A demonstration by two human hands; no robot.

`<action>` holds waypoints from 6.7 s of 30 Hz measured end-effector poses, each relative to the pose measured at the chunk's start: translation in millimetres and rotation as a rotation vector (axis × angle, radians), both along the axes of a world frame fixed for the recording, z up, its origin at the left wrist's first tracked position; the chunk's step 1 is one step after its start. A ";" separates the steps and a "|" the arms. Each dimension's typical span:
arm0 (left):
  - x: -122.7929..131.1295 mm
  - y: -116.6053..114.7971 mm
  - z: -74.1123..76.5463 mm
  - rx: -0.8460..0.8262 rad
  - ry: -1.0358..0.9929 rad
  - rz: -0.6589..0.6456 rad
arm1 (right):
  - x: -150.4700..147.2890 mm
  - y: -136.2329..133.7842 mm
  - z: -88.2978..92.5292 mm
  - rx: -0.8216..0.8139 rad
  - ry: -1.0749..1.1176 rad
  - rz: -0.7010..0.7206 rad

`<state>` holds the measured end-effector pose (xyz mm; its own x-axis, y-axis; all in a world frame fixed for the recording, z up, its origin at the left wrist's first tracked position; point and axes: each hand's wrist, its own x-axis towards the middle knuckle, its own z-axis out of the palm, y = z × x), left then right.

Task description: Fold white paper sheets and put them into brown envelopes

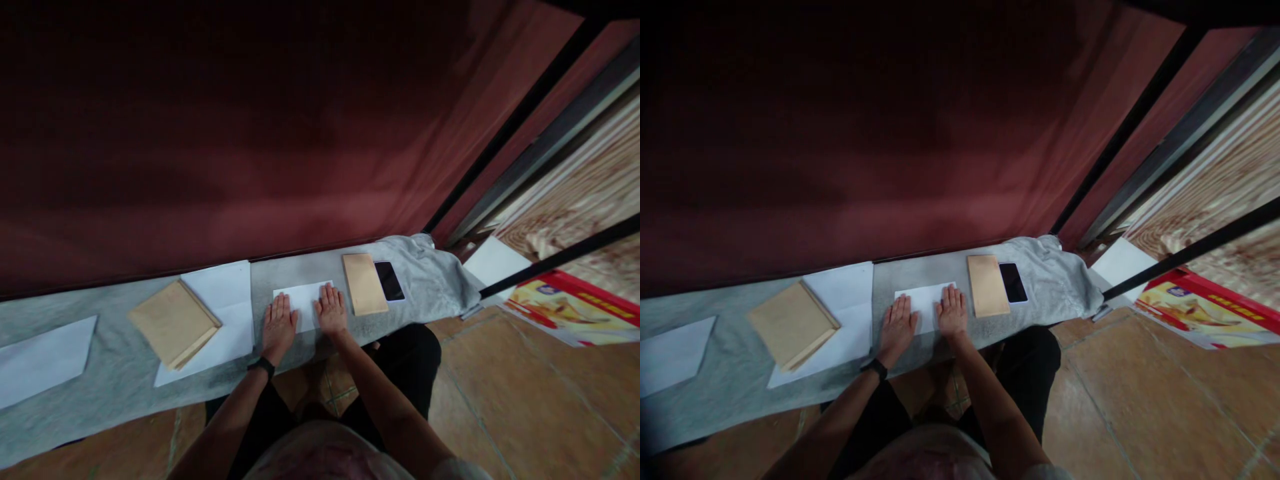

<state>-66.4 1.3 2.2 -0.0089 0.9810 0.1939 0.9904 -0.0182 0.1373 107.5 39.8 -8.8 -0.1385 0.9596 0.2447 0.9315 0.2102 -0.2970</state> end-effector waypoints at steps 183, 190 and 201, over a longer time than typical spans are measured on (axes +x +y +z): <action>21.3 25.2 5.8 -0.035 -0.037 -0.067 | 1.3 12.6 -2.2 -0.008 -0.002 0.016; 19.6 24.5 3.8 -0.011 -0.048 -0.075 | 11.6 8.3 -1.6 0.032 -0.004 -0.037; 19.2 23.8 5.4 -0.005 -0.054 -0.086 | 8.1 -20.2 4.0 0.009 -0.025 0.086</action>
<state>-47.2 25.2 7.6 0.0647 0.9796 0.1900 0.9763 -0.1015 0.1910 115.6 19.7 -4.8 -0.2260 0.9417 0.2492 0.9169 0.2920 -0.2720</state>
